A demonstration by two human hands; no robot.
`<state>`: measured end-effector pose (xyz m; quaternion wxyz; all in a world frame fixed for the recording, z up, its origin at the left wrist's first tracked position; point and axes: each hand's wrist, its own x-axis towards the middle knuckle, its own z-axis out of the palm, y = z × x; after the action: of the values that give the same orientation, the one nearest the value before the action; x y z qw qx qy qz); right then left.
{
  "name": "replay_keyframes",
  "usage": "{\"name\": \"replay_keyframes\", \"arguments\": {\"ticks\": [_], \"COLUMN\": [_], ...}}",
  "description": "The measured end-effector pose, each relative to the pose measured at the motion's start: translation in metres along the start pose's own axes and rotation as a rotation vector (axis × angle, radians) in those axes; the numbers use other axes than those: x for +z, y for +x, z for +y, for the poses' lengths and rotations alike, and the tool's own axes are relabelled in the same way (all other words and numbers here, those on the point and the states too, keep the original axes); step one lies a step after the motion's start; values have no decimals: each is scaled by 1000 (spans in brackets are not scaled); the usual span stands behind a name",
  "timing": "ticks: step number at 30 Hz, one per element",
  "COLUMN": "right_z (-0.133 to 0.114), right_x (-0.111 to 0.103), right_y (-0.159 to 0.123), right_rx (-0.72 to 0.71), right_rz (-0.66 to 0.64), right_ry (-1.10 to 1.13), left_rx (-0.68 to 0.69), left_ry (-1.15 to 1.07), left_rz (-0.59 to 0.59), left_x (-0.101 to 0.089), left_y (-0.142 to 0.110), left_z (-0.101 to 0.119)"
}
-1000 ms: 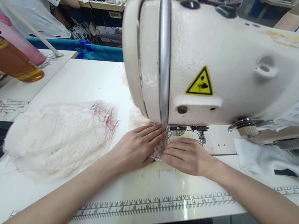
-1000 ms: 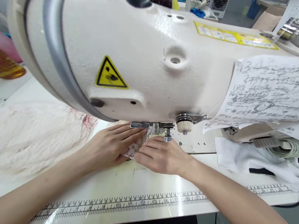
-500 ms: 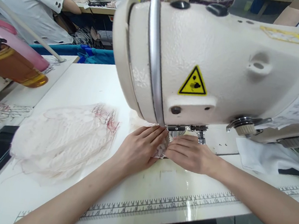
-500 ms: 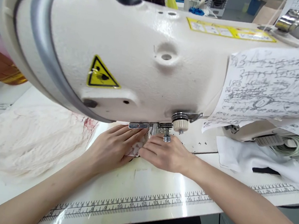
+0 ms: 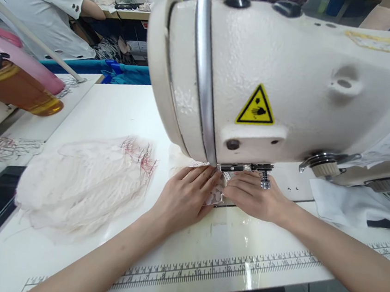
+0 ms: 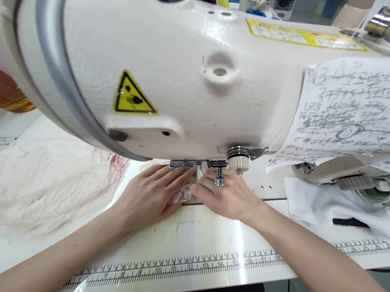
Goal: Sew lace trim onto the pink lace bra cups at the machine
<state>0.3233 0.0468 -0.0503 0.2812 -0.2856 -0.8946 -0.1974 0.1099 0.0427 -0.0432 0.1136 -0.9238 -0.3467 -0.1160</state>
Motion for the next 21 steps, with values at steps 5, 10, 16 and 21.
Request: {"name": "replay_keyframes", "arguments": {"ticks": [5,10,16,21], "right_z": [3,7,9,11], "right_x": [-7,-7,-6,-6], "right_y": [3,2,0,0], "right_rx": [9,1,41,16], "right_rz": [-21,-68,-87,-101], "right_ry": [-57,-117,31,124], "left_rx": [-17,-26,7,121], "left_ry": [-10,-40,-59,-70], "left_rz": [-14,-45,-29,126], "left_x": [-1,1,1,-1], "left_y": [0,-1,-2,-1], "left_z": [2,2,3,5]}}
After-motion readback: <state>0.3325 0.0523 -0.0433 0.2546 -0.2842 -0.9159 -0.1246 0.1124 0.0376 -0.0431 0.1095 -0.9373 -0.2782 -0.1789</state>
